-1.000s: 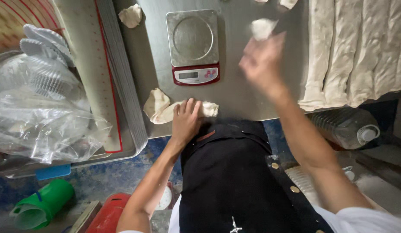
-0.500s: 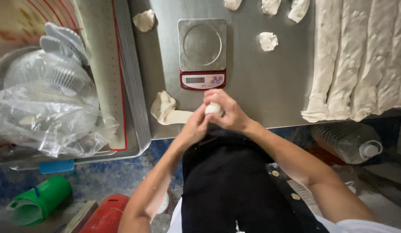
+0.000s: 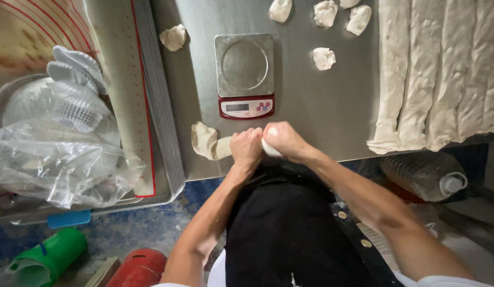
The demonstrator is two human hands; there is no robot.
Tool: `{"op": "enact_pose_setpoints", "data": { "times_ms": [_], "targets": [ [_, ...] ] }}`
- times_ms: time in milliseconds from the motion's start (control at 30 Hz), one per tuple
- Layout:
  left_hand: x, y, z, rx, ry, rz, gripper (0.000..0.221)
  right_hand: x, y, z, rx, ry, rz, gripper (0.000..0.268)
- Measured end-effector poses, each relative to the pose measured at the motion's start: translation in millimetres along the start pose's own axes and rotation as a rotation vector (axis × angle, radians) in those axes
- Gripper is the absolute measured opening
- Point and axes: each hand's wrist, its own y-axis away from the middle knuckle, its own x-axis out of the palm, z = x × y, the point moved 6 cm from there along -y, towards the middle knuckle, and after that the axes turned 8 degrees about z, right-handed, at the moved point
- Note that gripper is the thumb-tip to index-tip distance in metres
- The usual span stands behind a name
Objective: The person divides long strips of dough into smaller portions by hand, weighing each piece on a digital scale and arranging the weighed portions into rows on a metal work surface.
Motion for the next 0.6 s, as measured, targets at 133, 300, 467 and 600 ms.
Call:
{"op": "enact_pose_setpoints", "data": {
  "times_ms": [133, 300, 467, 600],
  "targets": [
    [11.5, -16.7, 16.5, -0.036, 0.11, 0.181, 0.005, 45.2, 86.2, 90.7, -0.312, 0.048, 0.876, 0.027],
    [-17.3, 9.6, 21.4, -0.02, 0.655, 0.076, 0.022, -11.4, 51.0, 162.5, -0.9, 0.29, -0.157, 0.048],
    [-2.8, 17.3, 50.9, -0.018, 1.134, 0.03, 0.032, -7.6, -19.1, 100.5, -0.744, 0.735, -0.28, 0.041],
    [20.9, 47.0, 60.9, -0.116, 1.343, 0.077, 0.024, 3.1, 4.5, 49.5, -0.604, 0.545, -0.115, 0.037]
  ]
}}
